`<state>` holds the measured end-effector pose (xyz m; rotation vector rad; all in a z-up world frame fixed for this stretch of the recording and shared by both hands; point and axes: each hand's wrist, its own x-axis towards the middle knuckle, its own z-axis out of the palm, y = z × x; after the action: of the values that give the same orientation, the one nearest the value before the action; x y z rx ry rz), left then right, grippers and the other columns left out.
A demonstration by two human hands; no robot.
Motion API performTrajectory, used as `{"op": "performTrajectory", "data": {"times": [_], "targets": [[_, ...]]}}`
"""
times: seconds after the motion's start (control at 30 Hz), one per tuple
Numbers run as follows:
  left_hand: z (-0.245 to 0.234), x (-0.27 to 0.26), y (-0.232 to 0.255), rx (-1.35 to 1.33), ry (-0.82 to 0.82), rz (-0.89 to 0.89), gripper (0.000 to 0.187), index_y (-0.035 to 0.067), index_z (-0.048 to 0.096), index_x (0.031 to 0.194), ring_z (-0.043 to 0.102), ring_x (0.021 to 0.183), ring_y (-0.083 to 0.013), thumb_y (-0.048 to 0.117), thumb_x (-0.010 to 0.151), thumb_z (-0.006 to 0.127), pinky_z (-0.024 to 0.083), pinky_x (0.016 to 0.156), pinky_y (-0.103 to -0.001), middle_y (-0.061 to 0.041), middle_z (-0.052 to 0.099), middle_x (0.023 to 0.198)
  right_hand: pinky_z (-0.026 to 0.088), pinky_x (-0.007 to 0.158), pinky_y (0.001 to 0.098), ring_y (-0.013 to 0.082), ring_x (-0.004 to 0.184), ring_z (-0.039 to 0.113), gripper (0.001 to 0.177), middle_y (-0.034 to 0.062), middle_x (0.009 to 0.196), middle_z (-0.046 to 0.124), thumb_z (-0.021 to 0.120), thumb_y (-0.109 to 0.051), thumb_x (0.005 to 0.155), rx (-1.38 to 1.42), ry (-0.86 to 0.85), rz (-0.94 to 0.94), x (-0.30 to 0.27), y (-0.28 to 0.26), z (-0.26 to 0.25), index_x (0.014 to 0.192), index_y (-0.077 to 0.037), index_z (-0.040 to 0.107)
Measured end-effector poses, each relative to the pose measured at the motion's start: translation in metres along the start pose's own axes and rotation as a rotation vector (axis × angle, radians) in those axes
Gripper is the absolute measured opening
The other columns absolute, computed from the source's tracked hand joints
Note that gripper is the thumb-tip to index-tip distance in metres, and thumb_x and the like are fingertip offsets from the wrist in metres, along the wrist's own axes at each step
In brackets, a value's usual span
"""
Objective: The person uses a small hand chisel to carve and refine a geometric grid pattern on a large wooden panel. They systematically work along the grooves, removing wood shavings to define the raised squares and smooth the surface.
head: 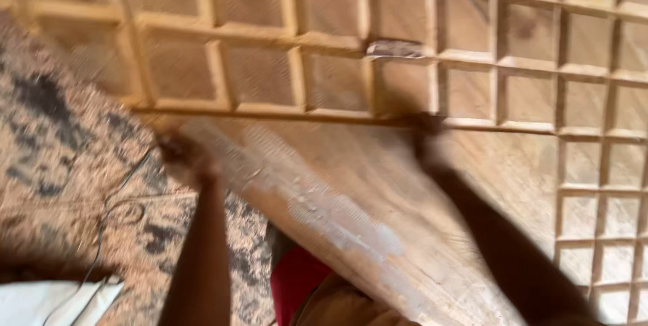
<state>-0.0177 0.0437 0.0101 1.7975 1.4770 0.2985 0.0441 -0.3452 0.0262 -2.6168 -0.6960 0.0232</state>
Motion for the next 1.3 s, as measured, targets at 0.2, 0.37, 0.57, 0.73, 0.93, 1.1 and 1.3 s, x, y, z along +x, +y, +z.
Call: {"op": "performTrajectory", "data": {"times": [0.2,0.37,0.57,0.73,0.93,1.1,1.3], "targets": [[0.014,0.042,-0.039,0.164,0.100,0.126,0.057,0.012,0.035,0.156,0.049,0.123,-0.0281,0.048,0.113,0.029,0.042,0.103,-0.044,-0.019,0.048,0.146,0.052,0.096,0.0474,0.0346,0.112,0.064,0.036,0.0147,0.120,0.070,0.052,0.001,0.091,0.088,-0.006,-0.110,0.038,-0.041,0.074,0.119,-0.011,0.072],[0.010,0.033,-0.036,0.609,0.251,0.558,0.077,0.015,0.020,0.170,0.020,0.159,-0.0501,0.062,0.109,0.011,0.013,0.125,-0.072,-0.034,0.021,0.172,0.052,0.098,0.0469,0.0338,0.113,0.064,0.036,0.0144,0.121,0.070,0.050,0.000,0.093,-0.037,-0.048,0.037,-0.038,0.148,-0.050,0.120,-0.011,0.071],[0.094,-0.082,0.030,0.660,-0.051,0.574,0.105,0.019,0.008,0.174,-0.001,0.163,-0.0423,0.087,0.093,0.005,-0.002,0.129,-0.068,-0.021,-0.001,0.177,0.052,0.100,0.0463,0.0329,0.115,0.063,0.035,0.0140,0.123,0.069,0.046,-0.001,0.096,-0.015,-0.040,0.227,-0.067,0.175,-0.038,0.121,-0.011,0.069],[0.138,-0.182,0.063,0.712,-0.127,0.570,0.104,0.020,0.007,0.174,-0.004,0.164,-0.0443,0.087,0.095,0.011,-0.004,0.128,-0.072,-0.024,-0.006,0.176,0.052,0.102,0.0458,0.0321,0.116,0.063,0.035,0.0137,0.124,0.068,0.043,-0.003,0.099,0.030,-0.069,0.146,-0.084,0.202,-0.046,0.122,-0.011,0.068],[0.134,-0.180,0.067,0.740,-0.142,0.544,0.105,0.020,0.006,0.175,-0.007,0.164,-0.0464,0.088,0.095,0.015,-0.003,0.129,-0.072,-0.026,-0.009,0.175,0.051,0.105,0.0458,0.0307,0.119,0.062,0.036,0.0134,0.128,0.065,0.039,-0.004,0.101,-0.036,-0.036,0.111,-0.096,0.222,-0.060,0.125,-0.010,0.064],[0.136,-0.181,0.074,0.805,-0.152,0.517,0.103,0.018,0.004,0.174,-0.007,0.164,-0.0445,0.085,0.096,0.018,-0.003,0.129,-0.071,-0.025,-0.011,0.174,0.051,0.104,0.0461,0.0293,0.121,0.061,0.036,0.0133,0.134,0.062,0.036,-0.005,0.101,-0.006,-0.001,0.088,-0.071,0.124,0.010,0.129,-0.008,0.058],[0.136,-0.181,0.075,0.815,-0.156,0.518,0.103,0.019,0.004,0.174,-0.009,0.164,-0.0442,0.085,0.095,0.014,-0.005,0.130,-0.069,-0.023,-0.012,0.175,0.052,0.099,0.0448,0.0288,0.116,0.061,0.036,0.0131,0.132,0.063,0.038,-0.007,0.102,0.010,-0.070,0.178,-0.104,0.260,-0.085,0.131,-0.009,0.059]]}}
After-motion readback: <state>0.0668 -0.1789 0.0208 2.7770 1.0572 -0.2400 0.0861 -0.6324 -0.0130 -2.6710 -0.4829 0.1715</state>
